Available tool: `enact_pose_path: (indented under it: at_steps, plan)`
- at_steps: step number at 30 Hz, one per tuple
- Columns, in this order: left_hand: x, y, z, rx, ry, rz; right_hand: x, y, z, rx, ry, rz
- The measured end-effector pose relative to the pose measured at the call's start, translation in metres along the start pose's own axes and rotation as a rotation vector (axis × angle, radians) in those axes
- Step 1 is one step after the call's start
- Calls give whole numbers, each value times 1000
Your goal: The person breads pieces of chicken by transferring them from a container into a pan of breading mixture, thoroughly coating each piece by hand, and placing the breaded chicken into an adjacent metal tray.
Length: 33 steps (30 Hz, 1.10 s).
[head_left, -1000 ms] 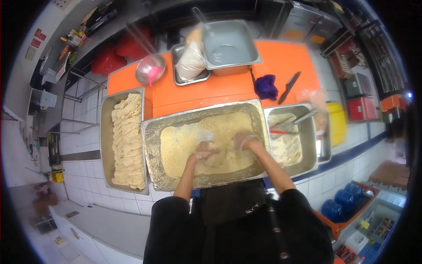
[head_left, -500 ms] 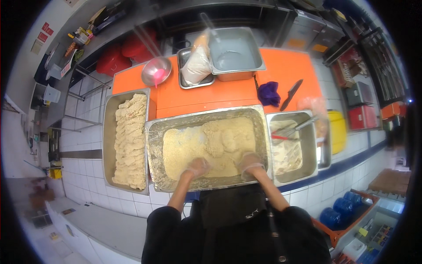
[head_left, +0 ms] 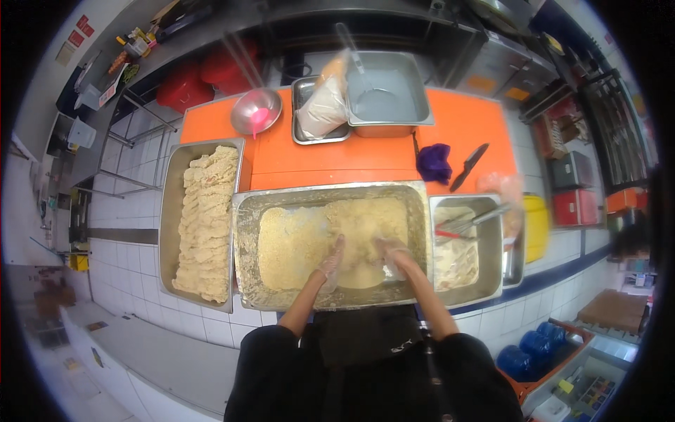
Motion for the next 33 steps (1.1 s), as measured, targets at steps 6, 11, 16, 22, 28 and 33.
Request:
enact_pose_path:
  at_steps: [6, 11, 16, 22, 28, 33]
  plan:
    - [77, -35, -17, 172, -413, 63, -87, 4, -31, 389, 555, -353]
    - [95, -39, -11, 803, -577, 391, -84, -31, 29, 574, 663, -981]
    - [83, -42, 30, 361, -780, 275, -59, -26, 37, 307, 788, -914]
    - [102, -19, 26, 555, -571, 393, -36, -25, 29, 519, 794, -980]
    - [118, -2, 35, 527, -709, 610, -12, -37, 24, 496, 782, -912]
    - [91, -41, 20, 618, -720, 361, -42, -60, 35, 207, 871, -317]
Point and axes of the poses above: each hand's wrist, its own y-axis away from the middle knuckle, its own z-axis out of the palm, x = y × z, the point moved 8 cm from there along -y, towards the middle knuckle, and after that the axes turned 9 degrees about x, right-handed, at the moved point
